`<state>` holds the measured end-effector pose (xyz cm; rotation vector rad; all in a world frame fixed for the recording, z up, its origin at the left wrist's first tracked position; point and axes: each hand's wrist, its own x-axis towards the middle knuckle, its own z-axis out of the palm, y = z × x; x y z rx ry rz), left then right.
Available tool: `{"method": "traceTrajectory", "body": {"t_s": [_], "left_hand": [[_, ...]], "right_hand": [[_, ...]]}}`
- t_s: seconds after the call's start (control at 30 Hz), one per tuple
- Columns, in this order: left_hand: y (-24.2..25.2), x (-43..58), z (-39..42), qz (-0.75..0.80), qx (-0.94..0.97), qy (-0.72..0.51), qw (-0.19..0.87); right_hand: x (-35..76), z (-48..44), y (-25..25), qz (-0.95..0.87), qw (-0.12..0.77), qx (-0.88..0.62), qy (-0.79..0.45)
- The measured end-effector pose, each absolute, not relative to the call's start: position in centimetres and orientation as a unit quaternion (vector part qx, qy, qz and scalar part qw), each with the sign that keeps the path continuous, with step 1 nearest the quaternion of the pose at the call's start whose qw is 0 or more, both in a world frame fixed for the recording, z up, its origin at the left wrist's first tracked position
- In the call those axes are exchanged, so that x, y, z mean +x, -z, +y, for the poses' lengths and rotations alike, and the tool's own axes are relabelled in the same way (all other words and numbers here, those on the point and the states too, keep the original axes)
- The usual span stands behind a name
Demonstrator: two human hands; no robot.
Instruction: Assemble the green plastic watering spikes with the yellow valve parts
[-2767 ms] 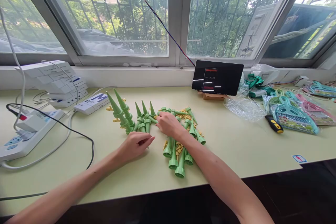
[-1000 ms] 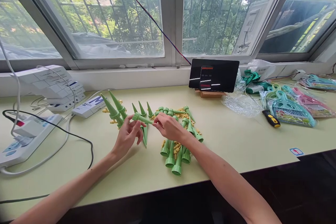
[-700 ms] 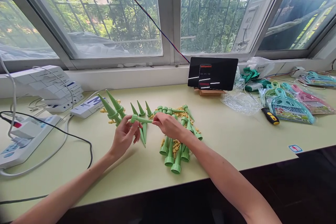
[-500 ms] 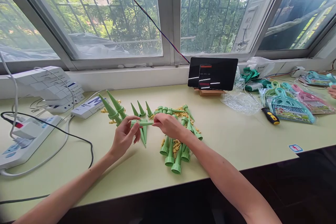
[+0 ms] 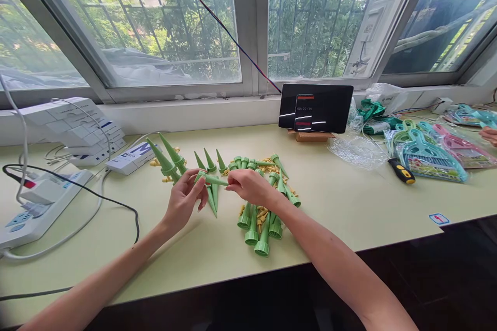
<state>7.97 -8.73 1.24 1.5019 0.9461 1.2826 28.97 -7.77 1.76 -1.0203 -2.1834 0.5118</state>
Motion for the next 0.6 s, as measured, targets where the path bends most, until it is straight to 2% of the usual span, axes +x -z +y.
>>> {"method": "traceTrajectory", "body": {"t_s": [0.6], "left_hand": [[-1.14,7.68,-8.66,0.382,0.625,-0.49,0.472]], "right_hand": [[28.6,-8.04,-1.61,-0.842,0.316,-0.391,-0.195]]}}
